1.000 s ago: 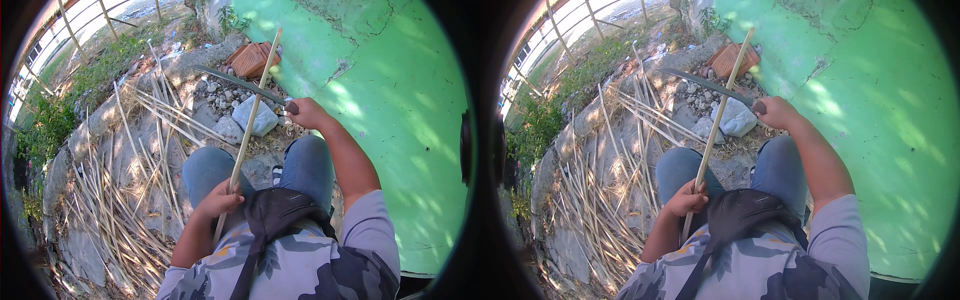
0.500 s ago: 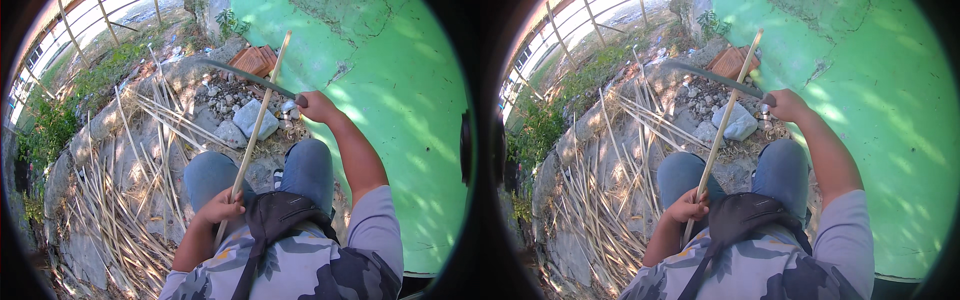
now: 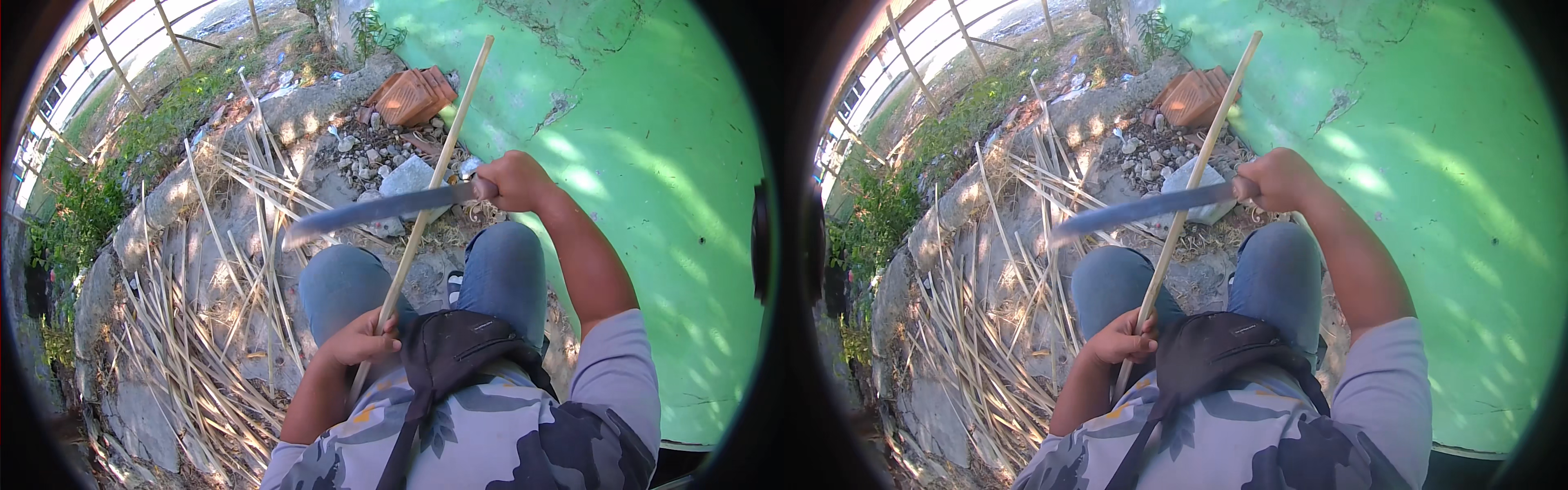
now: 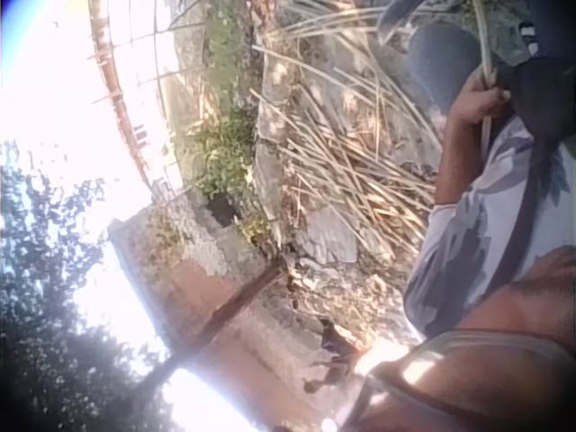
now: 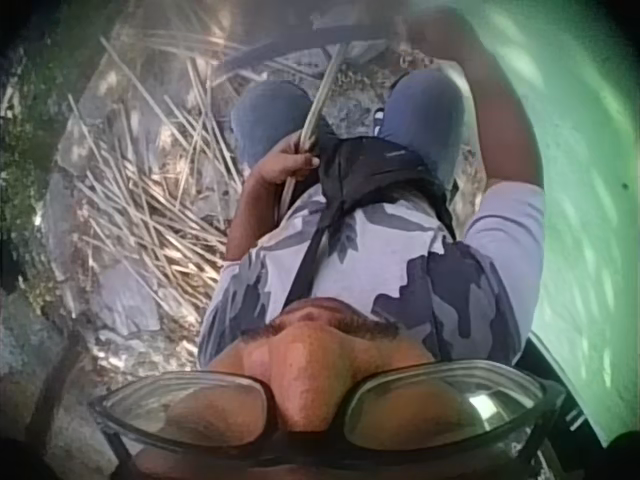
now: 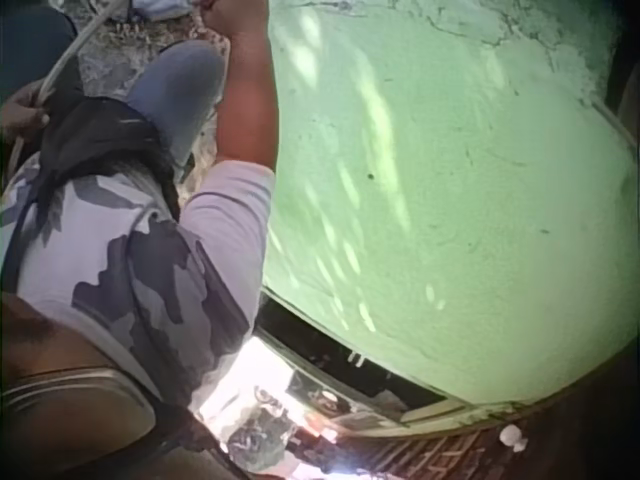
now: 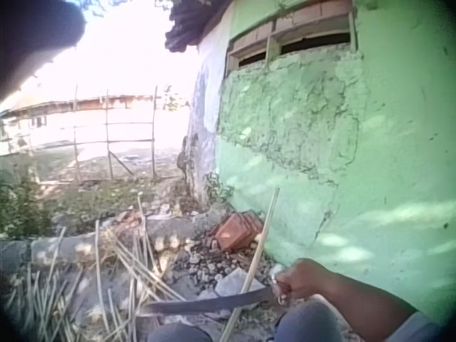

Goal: The person shaves a bamboo strip with a machete, reaches down to pick up another bamboo strip from the ground, and shaves it with the machete.

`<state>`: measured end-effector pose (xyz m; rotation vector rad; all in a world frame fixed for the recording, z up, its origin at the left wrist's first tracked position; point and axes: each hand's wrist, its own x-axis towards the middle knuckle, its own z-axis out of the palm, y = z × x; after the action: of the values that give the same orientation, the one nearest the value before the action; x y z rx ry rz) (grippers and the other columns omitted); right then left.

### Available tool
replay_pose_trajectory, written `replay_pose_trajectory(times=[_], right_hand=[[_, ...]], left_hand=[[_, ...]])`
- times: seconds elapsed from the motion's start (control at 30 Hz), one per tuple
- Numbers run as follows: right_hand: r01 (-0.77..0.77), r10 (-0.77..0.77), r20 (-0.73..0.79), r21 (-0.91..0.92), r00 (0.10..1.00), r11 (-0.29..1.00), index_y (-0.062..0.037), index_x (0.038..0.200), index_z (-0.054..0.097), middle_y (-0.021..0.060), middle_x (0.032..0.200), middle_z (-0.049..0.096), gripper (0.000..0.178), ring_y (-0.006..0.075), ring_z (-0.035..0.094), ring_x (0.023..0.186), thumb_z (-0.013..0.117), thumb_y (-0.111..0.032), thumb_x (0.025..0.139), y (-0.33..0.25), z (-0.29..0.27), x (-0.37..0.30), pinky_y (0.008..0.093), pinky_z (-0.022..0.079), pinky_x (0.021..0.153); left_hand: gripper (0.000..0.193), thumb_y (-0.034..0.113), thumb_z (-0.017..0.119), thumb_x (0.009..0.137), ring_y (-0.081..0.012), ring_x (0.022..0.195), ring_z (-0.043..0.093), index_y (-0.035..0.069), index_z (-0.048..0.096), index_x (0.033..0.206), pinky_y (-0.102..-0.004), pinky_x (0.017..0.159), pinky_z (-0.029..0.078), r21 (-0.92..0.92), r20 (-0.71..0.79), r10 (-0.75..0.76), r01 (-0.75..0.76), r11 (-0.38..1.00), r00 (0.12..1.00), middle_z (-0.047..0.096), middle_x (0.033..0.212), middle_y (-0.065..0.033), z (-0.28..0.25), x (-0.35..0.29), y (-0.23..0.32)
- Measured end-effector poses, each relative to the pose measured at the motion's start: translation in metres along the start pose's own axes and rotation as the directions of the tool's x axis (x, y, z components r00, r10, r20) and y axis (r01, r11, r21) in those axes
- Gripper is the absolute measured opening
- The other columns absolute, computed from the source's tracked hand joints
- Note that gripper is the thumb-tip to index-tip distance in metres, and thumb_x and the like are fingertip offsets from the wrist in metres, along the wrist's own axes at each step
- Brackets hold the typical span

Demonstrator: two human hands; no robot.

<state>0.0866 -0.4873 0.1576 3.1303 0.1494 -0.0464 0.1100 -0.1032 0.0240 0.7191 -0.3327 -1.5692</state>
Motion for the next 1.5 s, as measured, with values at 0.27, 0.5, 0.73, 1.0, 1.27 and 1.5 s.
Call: replay_pose_trajectory(times=[0.27, 0.5, 0.73, 1.0, 1.27, 1.5], right_hand=[[-0.427, 0.512, -0.125, 0.407, 0.850, 0.808, -0.0073, 0.097, 0.069, 0.0165, 0.085, 0.070, 0.024, 0.0351, 0.067, 0.079, 0.068, -0.024, 0.081, 0.024, 0.033, -0.016, 0.0428, 0.052, 0.070], [-0.029, 0.041, -0.071, 0.158, 0.997, 0.987, -0.0103, 0.079, 0.061, 0.0134, 0.070, 0.063, 0.013, 0.0381, 0.062, 0.066, 0.070, -0.020, 0.076, -0.021, 0.030, -0.031, 0.0442, 0.047, 0.060], [-0.398, 0.368, 0.153, 0.398, 0.917, 0.827, -0.0087, 0.094, 0.069, 0.0142, 0.082, 0.070, 0.021, 0.0332, 0.068, 0.079, 0.070, -0.021, 0.078, 0.001, 0.016, -0.009, 0.0424, 0.052, 0.072], [-0.078, 0.056, 0.096, 0.244, 0.994, 0.967, -0.0104, 0.083, 0.064, 0.0144, 0.073, 0.066, 0.016, 0.0370, 0.066, 0.071, 0.070, -0.022, 0.074, -0.068, 0.025, -0.020, 0.0475, 0.051, 0.066], [-0.245, 0.239, 0.057, 0.243, 0.969, 0.939, -0.0148, 0.091, 0.069, 0.0123, 0.080, 0.070, 0.018, 0.0340, 0.068, 0.080, 0.068, -0.021, 0.074, 0.002, 0.031, -0.005, 0.0454, 0.053, 0.072], [-0.231, 0.277, -0.071, 0.377, 0.958, 0.897, -0.0101, 0.088, 0.066, 0.0151, 0.075, 0.066, 0.019, 0.0376, 0.065, 0.071, 0.072, -0.022, 0.076, -0.028, 0.032, -0.019, 0.0458, 0.050, 0.065]], left_hand=[[0.030, -0.003, 0.063, 0.089, -0.0054, 0.050, 0.031, 0.016, 0.040, 0.092, -0.0235, 0.044, 0.023, -0.050, -0.001, -0.034, 0.034, 0.998, 0.999, 0.040, 0.069, 0.0052, -0.007, 0.006, -0.003], [0.029, 0.000, 0.063, 0.088, -0.0047, 0.049, 0.031, 0.017, 0.040, 0.092, -0.0240, 0.043, 0.022, -0.137, 0.021, -0.035, 0.038, 0.990, 0.999, 0.040, 0.069, 0.0061, -0.006, 0.004, 0.000], [0.029, 0.000, 0.062, 0.088, -0.0049, 0.048, 0.030, 0.018, 0.040, 0.092, -0.0245, 0.043, 0.021, -0.122, -0.027, -0.035, 0.031, 0.992, 0.999, 0.040, 0.069, 0.0060, -0.003, 0.008, 0.002], [0.028, 0.000, 0.061, 0.088, -0.0048, 0.048, 0.031, 0.018, 0.040, 0.091, -0.0242, 0.043, 0.022, -0.139, -0.040, -0.054, 0.048, 0.989, 0.998, 0.041, 0.070, 0.0057, -0.005, 0.004, 0.000], [0.029, -0.006, 0.058, 0.087, -0.0043, 0.050, 0.031, 0.017, 0.041, 0.092, -0.0226, 0.043, 0.022, -0.074, -0.077, -0.035, 0.029, 0.997, 0.996, 0.039, 0.070, 0.0054, 0.001, 0.010, 0.003], [0.027, 0.001, 0.061, 0.089, -0.0043, 0.049, 0.032, 0.018, 0.041, 0.092, -0.0234, 0.043, 0.022, -0.138, -0.047, -0.062, 0.055, 0.989, 0.997, 0.042, 0.071, 0.0065, -0.006, 0.007, 0.003]])
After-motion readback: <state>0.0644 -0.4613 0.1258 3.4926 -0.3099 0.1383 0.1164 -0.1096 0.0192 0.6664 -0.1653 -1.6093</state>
